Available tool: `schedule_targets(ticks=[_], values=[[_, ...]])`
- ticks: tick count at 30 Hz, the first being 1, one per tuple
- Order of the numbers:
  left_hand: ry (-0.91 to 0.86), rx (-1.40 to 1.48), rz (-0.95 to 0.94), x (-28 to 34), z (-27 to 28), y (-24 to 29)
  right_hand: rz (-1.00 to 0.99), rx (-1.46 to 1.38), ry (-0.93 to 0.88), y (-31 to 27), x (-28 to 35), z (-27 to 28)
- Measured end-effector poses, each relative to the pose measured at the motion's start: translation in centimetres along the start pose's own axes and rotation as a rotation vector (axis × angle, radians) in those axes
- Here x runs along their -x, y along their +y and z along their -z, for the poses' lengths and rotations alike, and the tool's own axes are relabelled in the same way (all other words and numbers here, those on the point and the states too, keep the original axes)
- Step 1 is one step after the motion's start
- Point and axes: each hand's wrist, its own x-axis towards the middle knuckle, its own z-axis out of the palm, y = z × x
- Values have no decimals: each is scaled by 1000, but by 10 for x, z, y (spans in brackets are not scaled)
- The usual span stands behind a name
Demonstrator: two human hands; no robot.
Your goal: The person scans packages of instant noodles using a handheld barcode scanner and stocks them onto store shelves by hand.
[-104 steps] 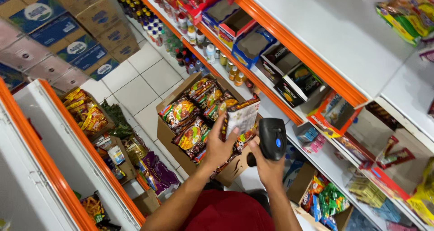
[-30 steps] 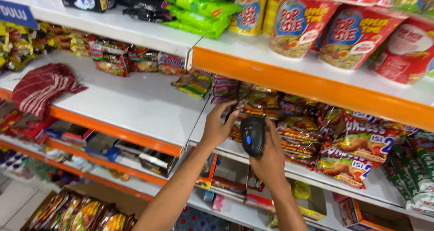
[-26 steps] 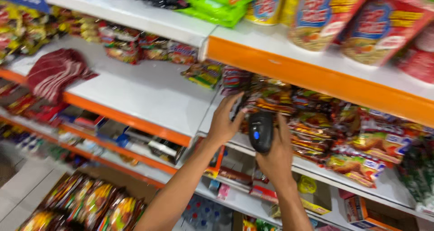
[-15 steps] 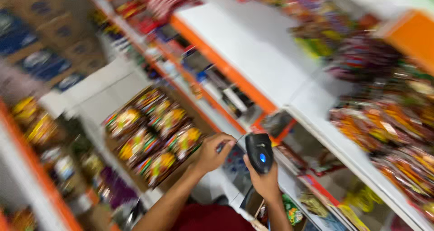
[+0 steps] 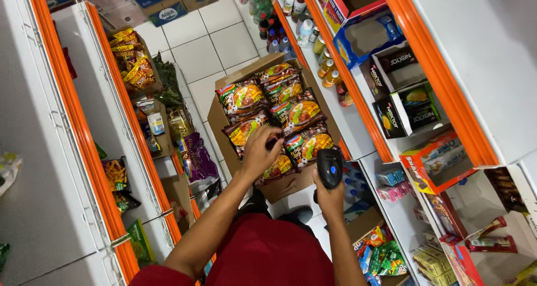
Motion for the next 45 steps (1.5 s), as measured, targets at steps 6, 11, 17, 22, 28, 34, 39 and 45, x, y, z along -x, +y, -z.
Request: schedule_targets(ticks=[6,11,17,22,28,34,39,45], values=[[-107,-224,-105,-67,-15,-4,127,92,109,-52,10,-17],[-285,-337,-104,-91,-26,-10,335,271,112,-76,10,-24],[-429,-333,0,-94,-17,-6,217,298,70,-68,3,-33],[-351,-101,35,-96,8,-5,99,283,71,-62,-1,-31],[-422,1267,388,-52,3,-24,-1,-16,141,-87,8,-41],[-682,1568,385,-15,-31,-46,7,-637,25,-99,5,-61],[-562,768,220,-25,-5,-26,80,-656,41,-104,6,-58],[-476,1290,481,-39,24,-2,171,-504,201,-118,-2,-40]])
